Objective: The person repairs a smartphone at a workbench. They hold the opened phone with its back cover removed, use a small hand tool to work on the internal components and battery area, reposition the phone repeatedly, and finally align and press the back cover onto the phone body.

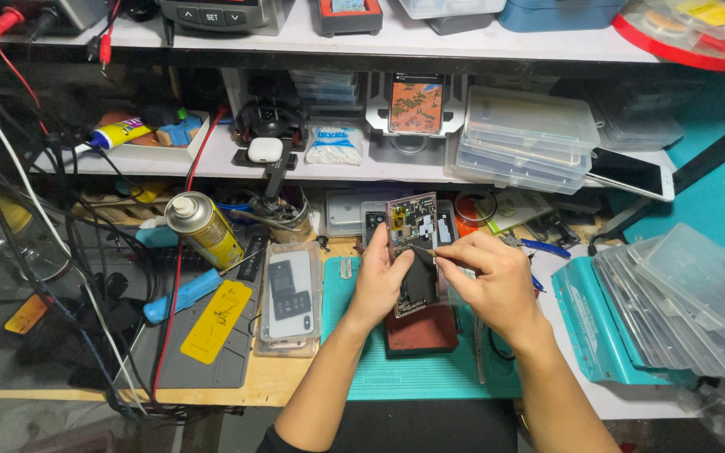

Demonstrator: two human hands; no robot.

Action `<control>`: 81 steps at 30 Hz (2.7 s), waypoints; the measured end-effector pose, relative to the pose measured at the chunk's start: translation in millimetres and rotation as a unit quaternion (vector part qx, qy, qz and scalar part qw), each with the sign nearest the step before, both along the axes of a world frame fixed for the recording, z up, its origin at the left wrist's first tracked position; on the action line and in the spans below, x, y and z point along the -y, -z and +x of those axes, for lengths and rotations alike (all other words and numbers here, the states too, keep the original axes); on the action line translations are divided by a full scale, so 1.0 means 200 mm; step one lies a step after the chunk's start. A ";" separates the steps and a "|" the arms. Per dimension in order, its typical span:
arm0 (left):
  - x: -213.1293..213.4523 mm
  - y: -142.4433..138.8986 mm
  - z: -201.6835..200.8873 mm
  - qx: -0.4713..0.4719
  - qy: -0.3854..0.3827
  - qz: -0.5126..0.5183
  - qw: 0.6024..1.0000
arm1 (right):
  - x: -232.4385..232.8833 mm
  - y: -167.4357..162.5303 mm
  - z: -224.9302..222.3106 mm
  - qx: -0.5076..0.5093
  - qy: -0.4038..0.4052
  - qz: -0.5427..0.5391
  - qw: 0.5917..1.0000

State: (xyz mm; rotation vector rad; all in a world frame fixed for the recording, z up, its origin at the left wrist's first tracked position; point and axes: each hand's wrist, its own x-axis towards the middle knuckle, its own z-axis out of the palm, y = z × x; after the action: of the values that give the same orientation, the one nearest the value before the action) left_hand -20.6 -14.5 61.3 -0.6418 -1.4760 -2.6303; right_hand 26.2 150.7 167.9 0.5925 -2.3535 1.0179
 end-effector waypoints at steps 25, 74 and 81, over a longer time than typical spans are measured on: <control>-0.06 -0.13 0.12 -0.136 -0.271 -0.298 0.905 | -0.02 0.14 -0.04 0.103 0.011 -0.101 0.989; -0.02 -0.20 0.10 -0.171 -0.280 -0.335 0.883 | 0.02 0.41 -0.16 0.221 -0.040 -0.362 0.905; 0.08 -0.09 0.05 -0.094 -0.301 -0.309 0.897 | -0.04 0.35 -0.17 0.187 -0.052 -0.274 0.942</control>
State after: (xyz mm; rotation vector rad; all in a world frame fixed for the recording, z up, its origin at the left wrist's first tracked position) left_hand -9.9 -30.9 80.1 -0.3578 -2.0361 -1.5916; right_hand -7.3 159.3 97.7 0.3269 -2.1919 1.8842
